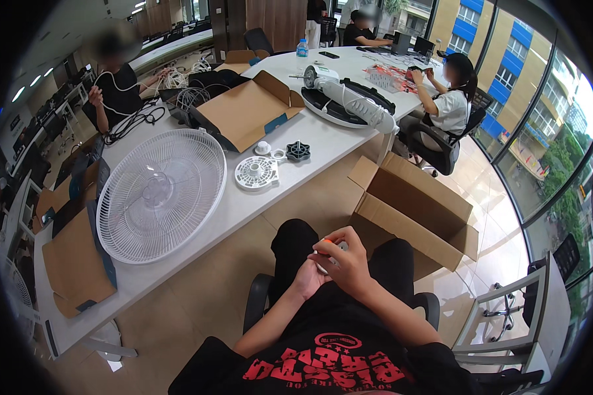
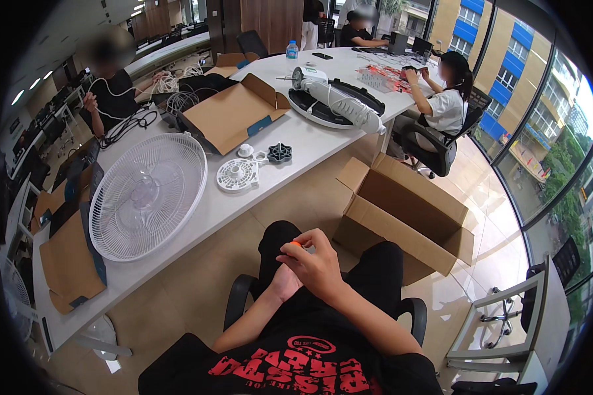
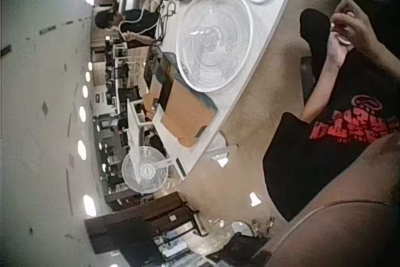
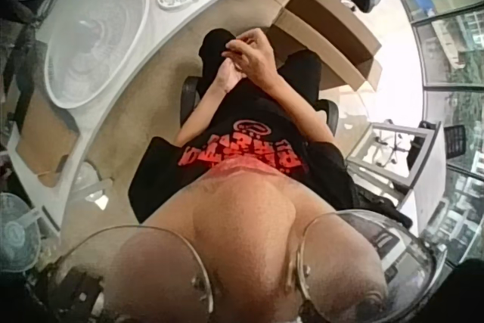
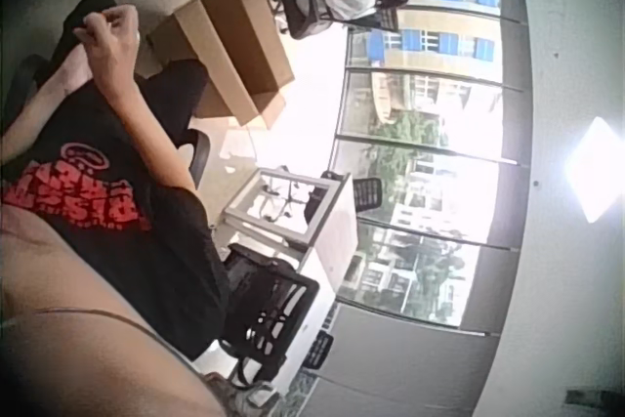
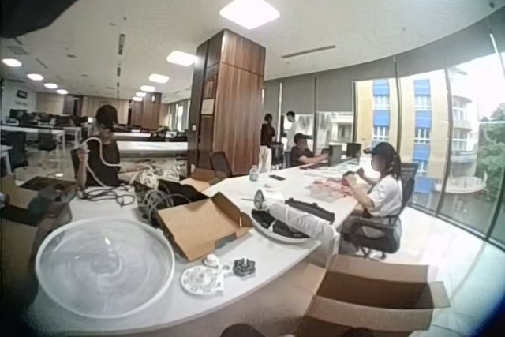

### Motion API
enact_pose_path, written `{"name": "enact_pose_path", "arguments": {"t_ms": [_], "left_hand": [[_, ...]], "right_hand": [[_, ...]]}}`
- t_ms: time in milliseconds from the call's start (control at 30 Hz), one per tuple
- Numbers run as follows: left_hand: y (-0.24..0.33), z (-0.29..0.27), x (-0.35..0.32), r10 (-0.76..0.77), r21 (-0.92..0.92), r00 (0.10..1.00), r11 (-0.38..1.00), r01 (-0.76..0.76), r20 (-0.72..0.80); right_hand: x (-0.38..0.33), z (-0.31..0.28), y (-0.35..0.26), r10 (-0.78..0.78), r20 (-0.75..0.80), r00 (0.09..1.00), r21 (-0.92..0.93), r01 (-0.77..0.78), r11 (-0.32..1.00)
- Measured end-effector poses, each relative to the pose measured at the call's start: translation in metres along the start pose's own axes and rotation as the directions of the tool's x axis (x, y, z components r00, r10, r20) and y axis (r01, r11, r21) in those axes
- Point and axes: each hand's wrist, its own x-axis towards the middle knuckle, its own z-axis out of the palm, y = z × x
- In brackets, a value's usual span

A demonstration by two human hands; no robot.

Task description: The recorder unpacks a new electric fan from its box and uses a screwdriver to begin assembling the base parts.

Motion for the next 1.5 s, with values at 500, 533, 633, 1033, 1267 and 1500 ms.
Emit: {"name": "enact_pose_path", "arguments": {"t_ms": [500,533,633,1033,1267,1500], "left_hand": [[0.007,0.018,-0.008,0.03,0.14,0.997,0.99,-0.019,-0.076],[0.004,0.012,-0.005,0.017,0.14,0.997,0.99,-0.007,-0.074],[-0.002,0.0,-0.001,-0.049,0.048,0.999,0.998,0.048,0.004],[-0.018,0.015,0.05,-0.041,-0.048,0.993,0.998,0.046,0.115],[-0.03,0.064,0.071,-0.188,0.033,0.96,0.982,0.185,0.207],[-0.044,0.039,0.1,-0.313,0.066,0.925,0.95,0.306,0.217]], "right_hand": [[0.008,-0.001,-0.002,-0.056,0.095,0.994,0.004,0.055,0.998],[0.006,0.001,0.0,-0.028,0.027,0.999,-0.013,0.028,1.0],[-0.001,0.0,0.003,0.012,-0.024,1.0,-0.054,-0.013,0.998],[-0.005,-0.032,0.024,-0.003,-0.103,0.995,-0.119,-0.009,0.993],[-0.02,-0.054,0.04,0.084,-0.204,0.975,-0.263,-0.137,0.955],[-0.029,-0.072,0.055,0.166,-0.104,0.981,-0.145,-0.18,0.973]]}}
